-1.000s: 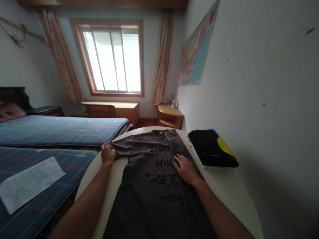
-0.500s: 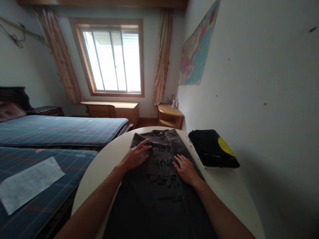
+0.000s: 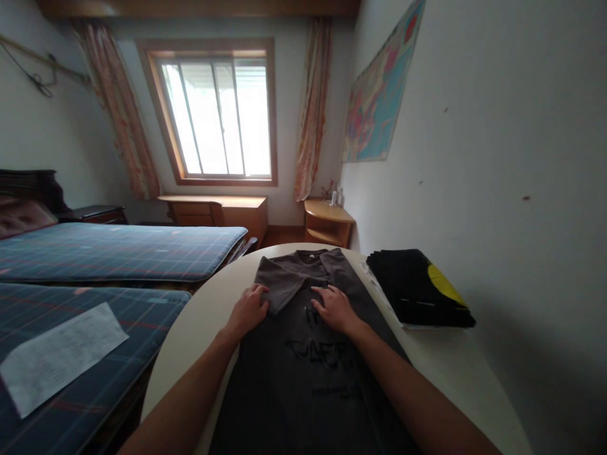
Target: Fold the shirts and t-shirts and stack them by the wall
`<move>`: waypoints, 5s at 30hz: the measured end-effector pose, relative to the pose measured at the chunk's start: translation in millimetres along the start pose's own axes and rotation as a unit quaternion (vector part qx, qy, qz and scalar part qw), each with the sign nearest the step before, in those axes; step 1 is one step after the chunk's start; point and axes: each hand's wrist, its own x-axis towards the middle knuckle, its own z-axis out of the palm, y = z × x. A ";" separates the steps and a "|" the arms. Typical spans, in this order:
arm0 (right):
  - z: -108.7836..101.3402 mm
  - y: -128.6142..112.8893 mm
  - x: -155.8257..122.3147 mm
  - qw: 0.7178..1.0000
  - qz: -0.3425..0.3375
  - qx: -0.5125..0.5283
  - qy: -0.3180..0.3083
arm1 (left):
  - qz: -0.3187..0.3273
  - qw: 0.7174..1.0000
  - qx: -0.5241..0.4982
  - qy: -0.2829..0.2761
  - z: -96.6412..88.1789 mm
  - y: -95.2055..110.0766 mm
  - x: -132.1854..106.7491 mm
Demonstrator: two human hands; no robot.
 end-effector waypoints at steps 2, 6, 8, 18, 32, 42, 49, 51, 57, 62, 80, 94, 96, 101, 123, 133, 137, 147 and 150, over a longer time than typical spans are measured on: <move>5.9 -9.8 20.8 1.000 0.012 0.025 -0.013 | 0.006 1.000 -0.006 -0.004 2.3 -2.4 0.4; 22.9 -23.6 52.6 0.997 0.026 0.079 -0.004 | -0.003 1.000 -0.010 0.020 4.8 -9.3 2.5; 29.8 -28.3 62.0 0.995 0.034 0.089 0.007 | -0.023 0.999 0.003 0.027 6.4 -12.7 2.9; 18.6 -21.0 71.2 0.984 0.115 0.112 0.079 | -0.083 0.995 0.060 -0.017 6.0 -20.6 -0.5; 34.5 -18.0 111.8 0.993 0.098 0.025 -0.058 | -0.099 0.995 0.012 0.009 7.4 -9.3 3.8; 44.3 -45.0 137.3 0.991 0.117 -0.001 -0.063 | -0.135 0.990 -0.010 0.037 12.9 -13.1 11.4; 54.0 -69.1 165.3 0.999 0.028 0.024 -0.037 | -0.130 0.991 -0.005 0.033 11.2 -11.5 10.0; 58.8 -72.1 174.9 0.998 0.018 0.028 -0.045 | -0.131 0.991 0.000 0.031 10.7 -11.3 10.1; 70.0 -71.8 188.3 0.999 -0.005 0.032 -0.034 | -0.137 0.990 0.011 0.038 11.4 -12.2 11.1; 67.4 -69.5 173.7 0.999 -0.028 0.024 -0.011 | -0.147 0.988 0.040 0.038 10.1 -10.0 10.8; 40.9 -112.7 155.3 0.988 0.070 0.122 -0.061 | -0.192 0.949 -0.233 0.088 7.5 -3.0 10.9; 40.5 -117.6 147.3 0.981 0.035 0.181 -0.063 | -0.159 0.979 -0.124 0.015 -9.9 16.8 -10.3; 32.5 -109.9 146.3 0.981 0.026 0.187 -0.050 | -0.121 0.975 -0.183 0.020 -11.5 24.4 -11.8; 1.3 -75.1 142.7 0.981 0.007 0.194 -0.010 | -0.043 0.914 -0.404 -0.012 -11.0 53.2 -17.9; -10.9 31.1 -15.7 0.991 -0.009 0.013 -0.135 | 0.196 0.954 -0.054 -0.219 20.6 100.5 -54.9; 10.9 23.0 26.8 0.993 0.027 0.003 -0.114 | 0.217 0.952 -0.012 -0.213 32.1 67.9 -1.0; 19.1 23.8 57.4 0.994 0.060 -0.004 -0.087 | 0.212 0.955 0.020 -0.208 35.0 59.7 34.0; 21.1 25.9 65.7 0.998 0.059 -0.004 -0.002 | 0.094 0.983 0.048 -0.151 -3.2 87.0 -4.0; 16.2 17.1 49.3 0.999 0.046 -0.018 0.010 | 0.057 0.982 0.041 -0.175 -20.9 75.7 -23.9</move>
